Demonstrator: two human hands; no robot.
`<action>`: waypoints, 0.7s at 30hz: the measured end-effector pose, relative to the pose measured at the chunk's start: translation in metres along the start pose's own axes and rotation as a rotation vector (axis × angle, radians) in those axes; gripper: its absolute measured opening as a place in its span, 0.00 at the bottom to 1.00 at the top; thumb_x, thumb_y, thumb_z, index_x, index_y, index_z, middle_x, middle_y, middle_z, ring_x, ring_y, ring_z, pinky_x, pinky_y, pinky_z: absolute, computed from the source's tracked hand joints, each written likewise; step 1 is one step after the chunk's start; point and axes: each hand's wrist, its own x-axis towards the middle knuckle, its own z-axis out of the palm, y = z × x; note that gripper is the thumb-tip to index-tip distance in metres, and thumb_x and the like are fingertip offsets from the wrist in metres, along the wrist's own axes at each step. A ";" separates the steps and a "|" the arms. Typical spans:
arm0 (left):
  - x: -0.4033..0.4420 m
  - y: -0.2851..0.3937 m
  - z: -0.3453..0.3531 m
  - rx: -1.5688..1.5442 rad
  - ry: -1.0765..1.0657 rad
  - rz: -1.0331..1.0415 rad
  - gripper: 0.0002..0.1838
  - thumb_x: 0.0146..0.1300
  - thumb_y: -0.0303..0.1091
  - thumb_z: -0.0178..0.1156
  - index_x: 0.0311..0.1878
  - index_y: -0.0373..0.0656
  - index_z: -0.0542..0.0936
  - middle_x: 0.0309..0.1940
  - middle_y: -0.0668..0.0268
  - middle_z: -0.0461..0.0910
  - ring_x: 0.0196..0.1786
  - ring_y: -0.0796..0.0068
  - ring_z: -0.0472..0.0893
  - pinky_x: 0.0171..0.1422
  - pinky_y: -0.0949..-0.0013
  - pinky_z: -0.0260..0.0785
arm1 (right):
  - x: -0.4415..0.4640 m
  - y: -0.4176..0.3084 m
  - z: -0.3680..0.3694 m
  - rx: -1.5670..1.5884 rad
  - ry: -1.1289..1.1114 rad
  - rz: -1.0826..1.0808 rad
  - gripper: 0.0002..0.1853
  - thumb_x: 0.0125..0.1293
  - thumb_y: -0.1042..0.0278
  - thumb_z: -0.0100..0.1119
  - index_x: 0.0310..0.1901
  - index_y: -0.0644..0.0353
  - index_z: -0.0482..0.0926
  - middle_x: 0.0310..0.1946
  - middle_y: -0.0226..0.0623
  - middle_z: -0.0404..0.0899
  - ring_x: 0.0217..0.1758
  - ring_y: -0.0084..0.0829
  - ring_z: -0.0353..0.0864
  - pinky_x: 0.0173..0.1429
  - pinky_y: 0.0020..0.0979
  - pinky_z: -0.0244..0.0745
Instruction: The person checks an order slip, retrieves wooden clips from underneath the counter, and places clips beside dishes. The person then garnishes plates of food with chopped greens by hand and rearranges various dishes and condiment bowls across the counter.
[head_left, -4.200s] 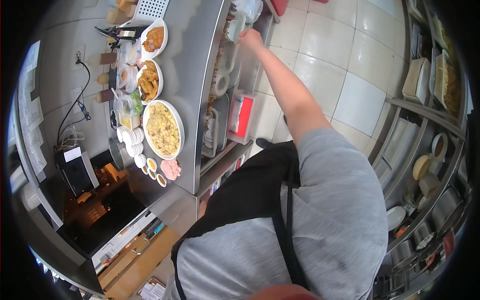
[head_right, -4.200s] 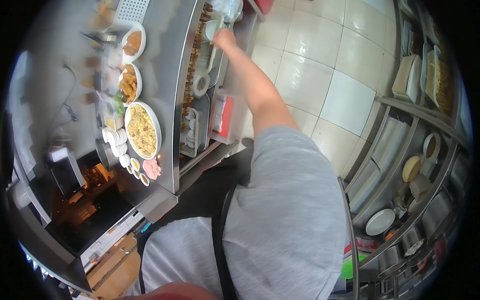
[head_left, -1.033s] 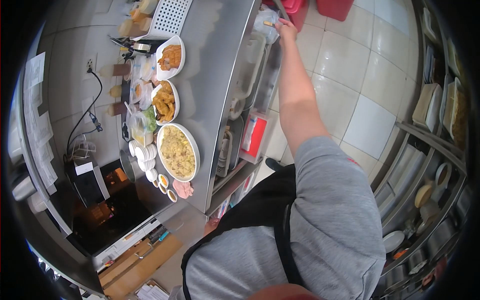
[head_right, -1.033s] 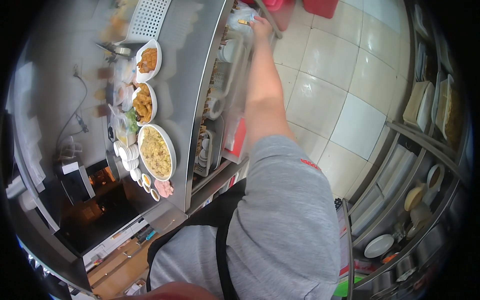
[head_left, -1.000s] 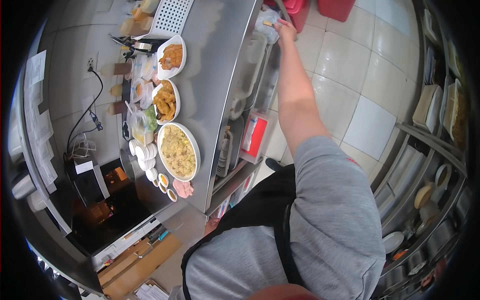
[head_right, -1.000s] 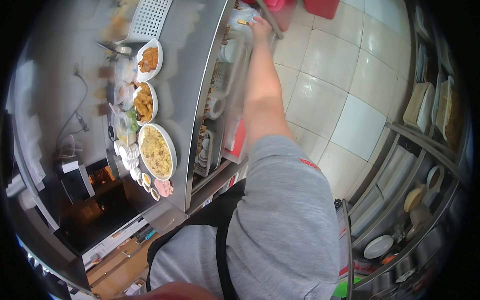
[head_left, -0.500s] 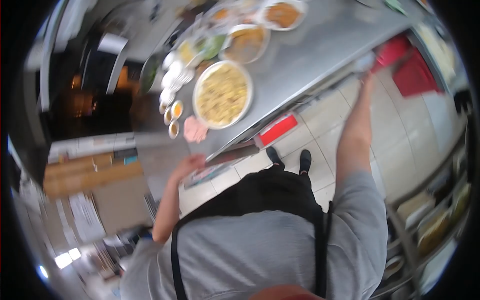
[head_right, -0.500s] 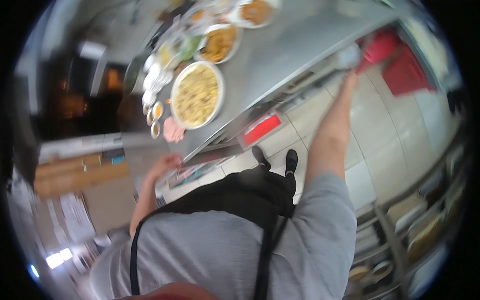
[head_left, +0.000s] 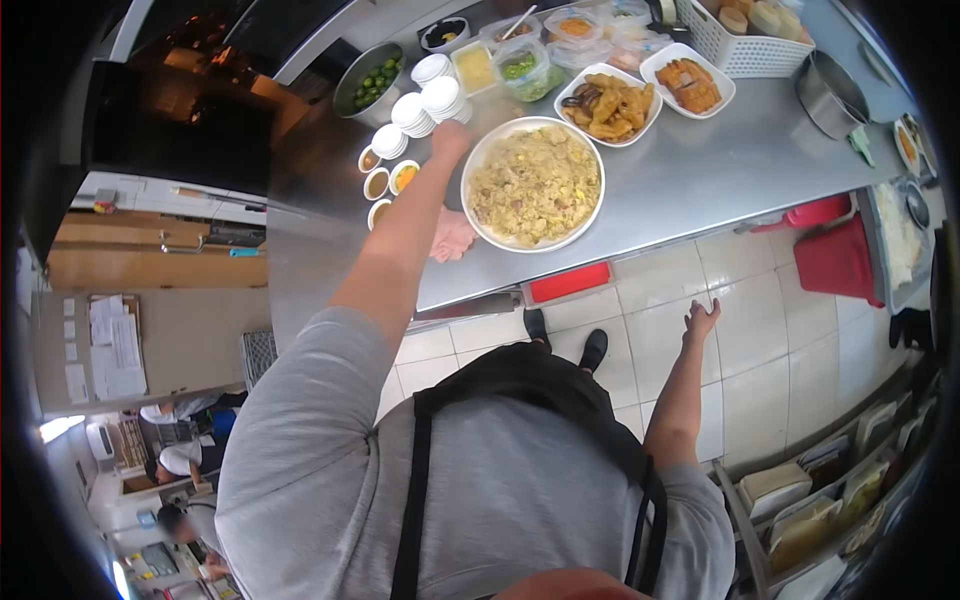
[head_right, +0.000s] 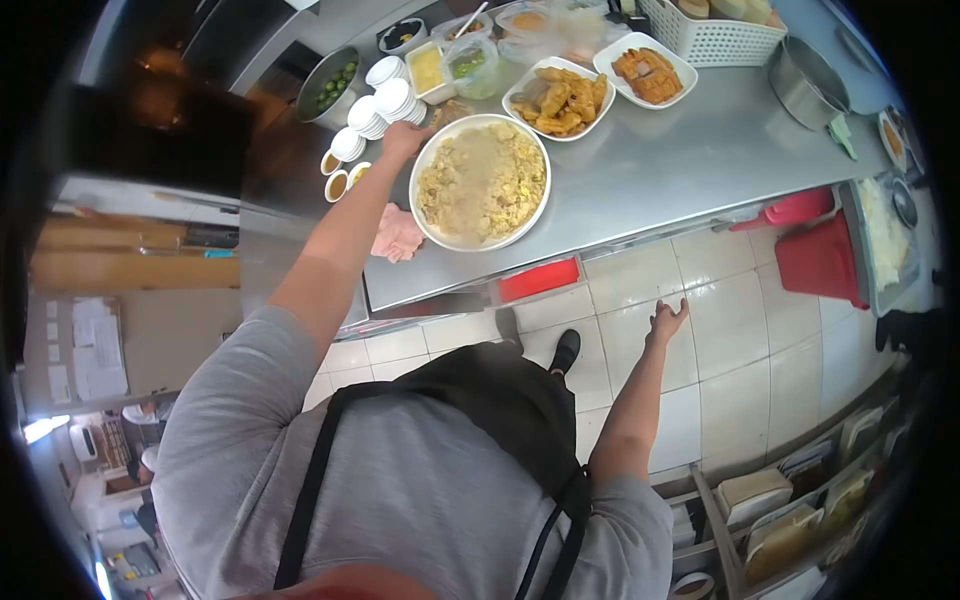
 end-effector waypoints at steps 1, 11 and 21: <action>0.000 0.005 0.004 0.017 0.056 0.013 0.15 0.46 0.42 0.57 0.27 0.39 0.80 0.25 0.57 0.77 0.32 0.65 0.77 0.39 0.66 0.69 | -0.007 -0.010 -0.005 0.042 -0.003 0.088 0.22 0.53 0.77 0.47 0.52 0.55 0.62 0.26 0.31 0.72 0.26 0.20 0.69 0.26 0.22 0.65; -0.164 0.043 -0.086 -0.715 -0.564 0.087 0.07 0.54 0.31 0.56 0.32 0.37 0.74 0.20 0.69 0.74 0.21 0.82 0.72 0.27 0.79 0.67 | -0.172 -0.169 0.037 0.296 -0.648 -0.600 0.10 0.58 0.68 0.53 0.41 0.60 0.74 0.40 0.33 0.74 0.38 0.23 0.72 0.43 0.26 0.68; -0.336 0.053 -0.060 -0.808 -1.169 -0.283 0.09 0.55 0.29 0.55 0.37 0.35 0.73 0.27 0.64 0.75 0.26 0.80 0.74 0.30 0.80 0.68 | -0.271 -0.136 0.040 0.209 -1.323 -0.733 0.10 0.53 0.73 0.56 0.39 0.62 0.77 0.29 0.37 0.77 0.33 0.30 0.77 0.39 0.27 0.70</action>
